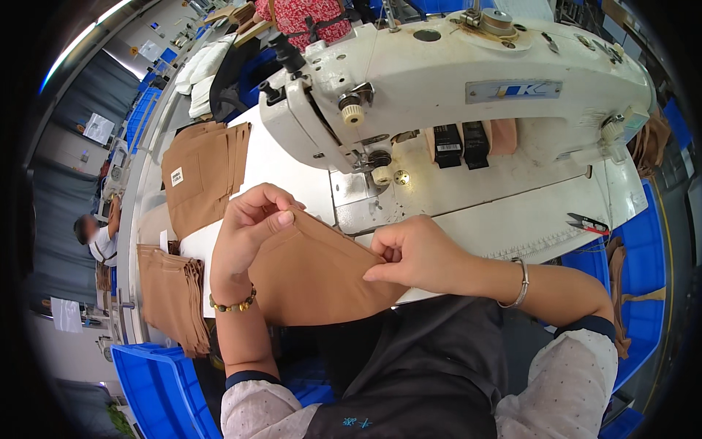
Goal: Sewing leather pocket panels and labels using an industrial sewing machine.
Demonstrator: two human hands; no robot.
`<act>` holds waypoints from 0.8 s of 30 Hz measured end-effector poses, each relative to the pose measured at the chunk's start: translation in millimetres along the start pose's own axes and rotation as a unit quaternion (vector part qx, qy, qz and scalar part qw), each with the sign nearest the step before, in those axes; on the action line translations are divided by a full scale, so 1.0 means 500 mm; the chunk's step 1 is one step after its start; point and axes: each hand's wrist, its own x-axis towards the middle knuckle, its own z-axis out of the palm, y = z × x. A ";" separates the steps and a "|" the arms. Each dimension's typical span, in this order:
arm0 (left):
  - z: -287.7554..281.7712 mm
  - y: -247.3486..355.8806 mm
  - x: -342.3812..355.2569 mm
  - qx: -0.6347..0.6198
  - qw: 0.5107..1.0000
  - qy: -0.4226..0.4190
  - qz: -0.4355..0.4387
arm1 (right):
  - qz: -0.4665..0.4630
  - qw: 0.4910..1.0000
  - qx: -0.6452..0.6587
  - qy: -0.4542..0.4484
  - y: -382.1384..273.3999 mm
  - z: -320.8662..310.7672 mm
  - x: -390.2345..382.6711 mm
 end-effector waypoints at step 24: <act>0.021 -0.102 0.125 0.279 0.951 -0.118 0.065 | 0.084 0.987 0.017 -0.133 0.010 0.116 0.010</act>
